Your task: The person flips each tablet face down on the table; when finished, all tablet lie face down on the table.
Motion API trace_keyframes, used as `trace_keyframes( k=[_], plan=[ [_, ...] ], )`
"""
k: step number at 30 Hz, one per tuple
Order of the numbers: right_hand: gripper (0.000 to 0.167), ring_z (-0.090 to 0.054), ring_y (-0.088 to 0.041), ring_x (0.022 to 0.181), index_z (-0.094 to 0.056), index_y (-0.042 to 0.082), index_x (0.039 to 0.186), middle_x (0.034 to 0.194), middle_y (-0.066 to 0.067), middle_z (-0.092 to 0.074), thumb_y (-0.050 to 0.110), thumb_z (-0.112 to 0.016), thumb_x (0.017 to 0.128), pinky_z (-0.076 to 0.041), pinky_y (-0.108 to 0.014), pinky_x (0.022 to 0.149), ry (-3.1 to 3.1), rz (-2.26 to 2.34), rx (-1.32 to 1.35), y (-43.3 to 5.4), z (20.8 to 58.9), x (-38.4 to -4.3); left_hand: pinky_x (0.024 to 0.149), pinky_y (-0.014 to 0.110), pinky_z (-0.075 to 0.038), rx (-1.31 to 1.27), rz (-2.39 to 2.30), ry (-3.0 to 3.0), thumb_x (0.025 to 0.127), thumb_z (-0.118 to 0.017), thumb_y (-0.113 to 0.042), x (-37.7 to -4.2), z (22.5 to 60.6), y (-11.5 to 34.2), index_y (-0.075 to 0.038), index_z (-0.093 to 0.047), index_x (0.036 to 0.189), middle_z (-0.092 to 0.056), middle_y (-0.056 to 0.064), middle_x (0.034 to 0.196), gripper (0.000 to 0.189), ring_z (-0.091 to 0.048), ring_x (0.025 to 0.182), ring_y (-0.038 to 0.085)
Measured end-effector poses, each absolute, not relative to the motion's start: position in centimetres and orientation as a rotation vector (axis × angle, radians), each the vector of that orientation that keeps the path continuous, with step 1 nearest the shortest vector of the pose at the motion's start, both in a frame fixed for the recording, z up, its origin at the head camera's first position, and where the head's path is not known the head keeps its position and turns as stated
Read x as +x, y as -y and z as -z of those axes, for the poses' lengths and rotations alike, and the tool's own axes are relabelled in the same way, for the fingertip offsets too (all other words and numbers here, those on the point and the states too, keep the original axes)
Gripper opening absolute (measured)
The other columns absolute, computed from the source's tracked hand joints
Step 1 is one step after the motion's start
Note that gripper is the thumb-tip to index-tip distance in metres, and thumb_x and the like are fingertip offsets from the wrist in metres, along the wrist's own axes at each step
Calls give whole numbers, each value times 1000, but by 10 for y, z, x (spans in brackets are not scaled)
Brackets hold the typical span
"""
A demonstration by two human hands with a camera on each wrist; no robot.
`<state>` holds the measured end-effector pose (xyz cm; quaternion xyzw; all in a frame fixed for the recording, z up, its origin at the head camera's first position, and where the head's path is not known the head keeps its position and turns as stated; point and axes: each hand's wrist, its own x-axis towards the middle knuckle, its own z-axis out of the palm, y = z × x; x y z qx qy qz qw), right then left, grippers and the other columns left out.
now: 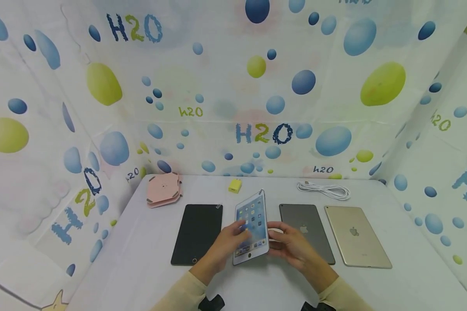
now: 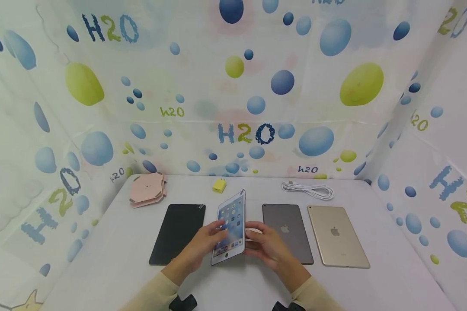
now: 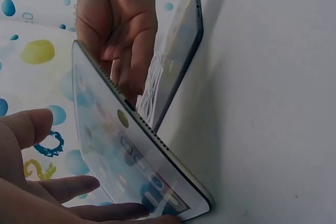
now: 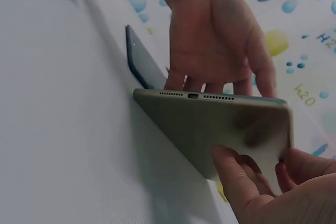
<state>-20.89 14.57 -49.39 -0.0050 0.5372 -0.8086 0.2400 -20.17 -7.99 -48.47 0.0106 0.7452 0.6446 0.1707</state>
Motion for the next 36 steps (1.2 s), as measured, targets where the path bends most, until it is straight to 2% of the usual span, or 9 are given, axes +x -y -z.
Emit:
trace_keyframes(
  k=[6,10,13,16,21,25,30,36],
  plan=[
    [22,-71,-24,98,-59,10,123,107,-6,-73,6,-58,102,-60,-38,81,-1472,2236,-54,-134,489,-208,109,65,-39,79,-1803,-2156,96,-64,-49,-198,478,76,-7,-38,157,-43,27,154,78,-43,140,48],
    [29,-69,-23,105,-56,7,131,119,-8,-70,6,-58,102,-60,-38,85,-1481,2226,-146,-130,485,-208,103,65,-45,91,-1761,-2226,94,-65,-55,-197,474,74,-8,-39,157,-43,28,153,82,-45,138,50],
    [39,-68,-22,109,-52,4,140,132,-13,-64,6,-59,101,-59,-41,89,-1495,2206,-206,-128,483,-208,104,65,-44,95,-1742,-2276,92,-66,-57,-196,472,73,-8,-40,156,-41,28,154,85,-44,139,50],
    [47,-67,-20,111,-49,-1,146,139,-17,-60,7,-60,100,-58,-42,91,-1517,2193,-212,-125,483,-208,105,66,-43,91,-1746,-2287,91,-67,-58,-196,471,72,-8,-37,157,-39,28,156,88,-42,140,50],
    [53,-67,-19,112,-45,-7,147,131,-10,-67,8,-62,100,-58,-43,94,-1570,2162,-206,-121,484,-205,102,68,-44,82,-1794,-2234,92,-68,-56,-194,472,74,-12,-33,159,-37,30,156,87,-45,137,49],
    [54,-68,-20,109,-45,-3,149,128,-6,-67,11,-62,100,-57,-44,95,-1608,2119,-224,-117,485,-202,99,67,-47,89,-1855,-2185,95,-66,-47,-192,473,76,-12,-34,159,-39,32,153,79,-50,132,47],
    [54,-68,-23,110,-47,7,151,138,-14,-59,11,-62,99,-56,-46,97,-1646,2085,-213,-110,484,-198,99,64,-49,105,-1953,-2130,98,-61,-37,-191,472,77,-9,-35,158,-40,31,153,71,-50,133,46],
    [52,-62,-29,123,-49,10,150,147,-18,-52,11,-62,100,-53,-50,101,-1754,2036,-257,-104,483,-194,100,65,-48,108,-2074,-2038,99,-58,-32,-189,472,78,-8,-33,159,-36,30,157,69,-38,143,49]
  ],
)
